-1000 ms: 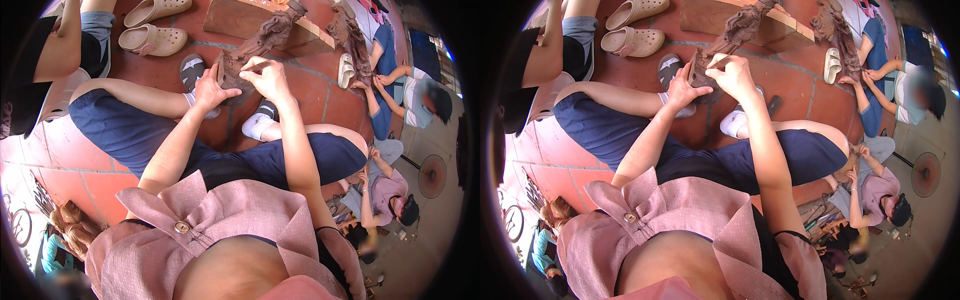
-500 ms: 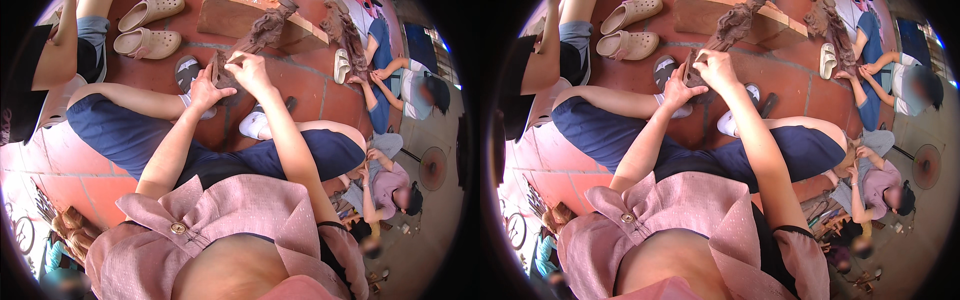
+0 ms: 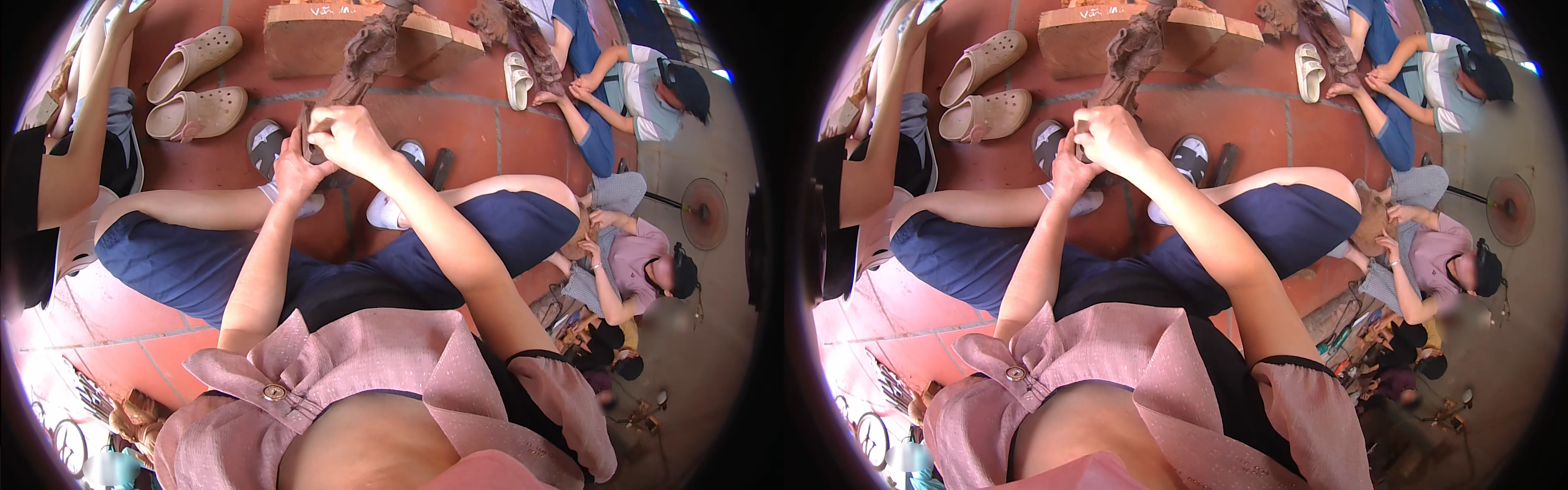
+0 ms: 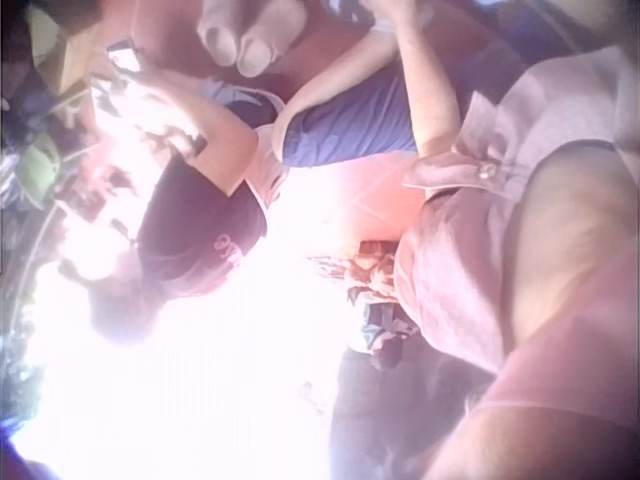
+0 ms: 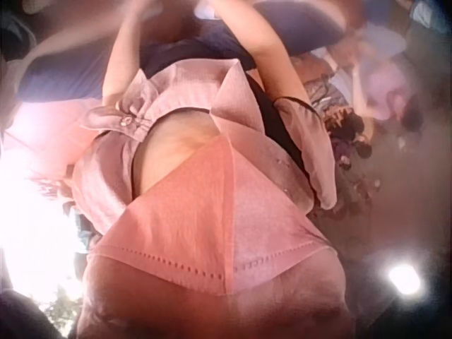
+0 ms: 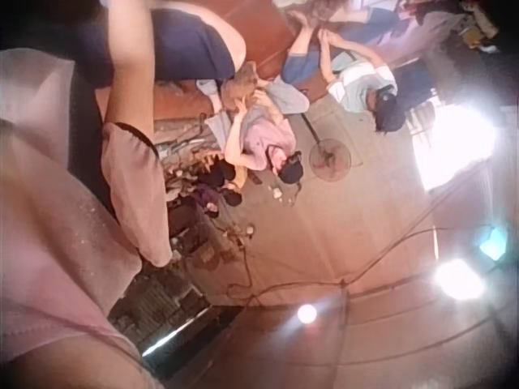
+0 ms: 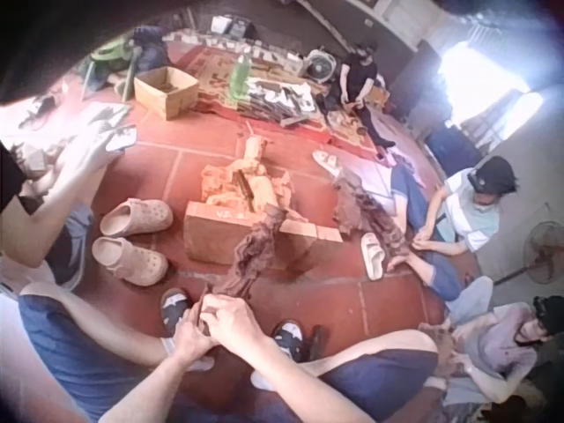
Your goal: The person sits cross-legged on a tiled floor and uses a small carving tool to shape a piece of wood. They hold the wood with one hand and carefully carve details with the other, occasionally rotating the piece to access different sides.
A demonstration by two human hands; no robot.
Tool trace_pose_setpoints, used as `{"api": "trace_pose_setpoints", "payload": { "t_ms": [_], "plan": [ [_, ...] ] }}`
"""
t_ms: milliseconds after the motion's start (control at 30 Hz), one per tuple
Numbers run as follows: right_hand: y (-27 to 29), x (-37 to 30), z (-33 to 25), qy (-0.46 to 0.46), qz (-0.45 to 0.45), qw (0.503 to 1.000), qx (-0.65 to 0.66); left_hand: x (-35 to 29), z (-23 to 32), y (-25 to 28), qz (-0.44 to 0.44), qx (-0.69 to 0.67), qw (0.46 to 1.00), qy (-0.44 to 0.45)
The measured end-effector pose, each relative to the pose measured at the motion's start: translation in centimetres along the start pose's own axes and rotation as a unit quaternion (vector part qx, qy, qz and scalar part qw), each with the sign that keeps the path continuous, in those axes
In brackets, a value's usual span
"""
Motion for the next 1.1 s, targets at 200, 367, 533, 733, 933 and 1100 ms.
{"api": "trace_pose_setpoints", "payload": {
  "t_ms": [200, 367, 533, 733, 933, 1100],
  "plan": [
    [-1.0, -0.2, 0.7, -0.005, 0.01, 1.0, -0.005, -0.4, -0.6, 0.1, 0.024, 0.0, 1.0, -0.003],
    [5.3, -0.6, 2.3, -0.122, 0.055, 0.989, 0.058, -0.2, 0.6, 0.6, 0.003, -0.029, 0.999, 0.016],
    [3.7, -0.4, 2.6, -0.131, 0.031, 0.986, 0.102, -0.4, 0.1, 0.7, 0.002, -0.018, 1.0, 0.023],
    [0.9, 0.7, 2.3, -0.044, 0.018, 0.995, 0.088, -0.3, 0.4, 0.5, -0.011, -0.025, 0.999, 0.028],
    [1.2, 0.8, 1.9, -0.091, -0.08, 0.991, 0.052, -0.4, 0.2, 0.5, -0.003, -0.015, 1.0, 0.024],
    [0.0, 1.4, 1.3, -0.013, 0.001, 1.0, 0.026, -0.3, 0.1, 0.4, -0.011, -0.011, 1.0, 0.02]
  ]
}}
Point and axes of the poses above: each hand's wrist, its own x-axis towards the middle knuckle, its own y-axis out of the back of the hand, z = x × y, the point moved 10 cm from there along x, towards the middle knuckle, and after that the axes turned 13 degrees about -y, right-handed, at the moved point
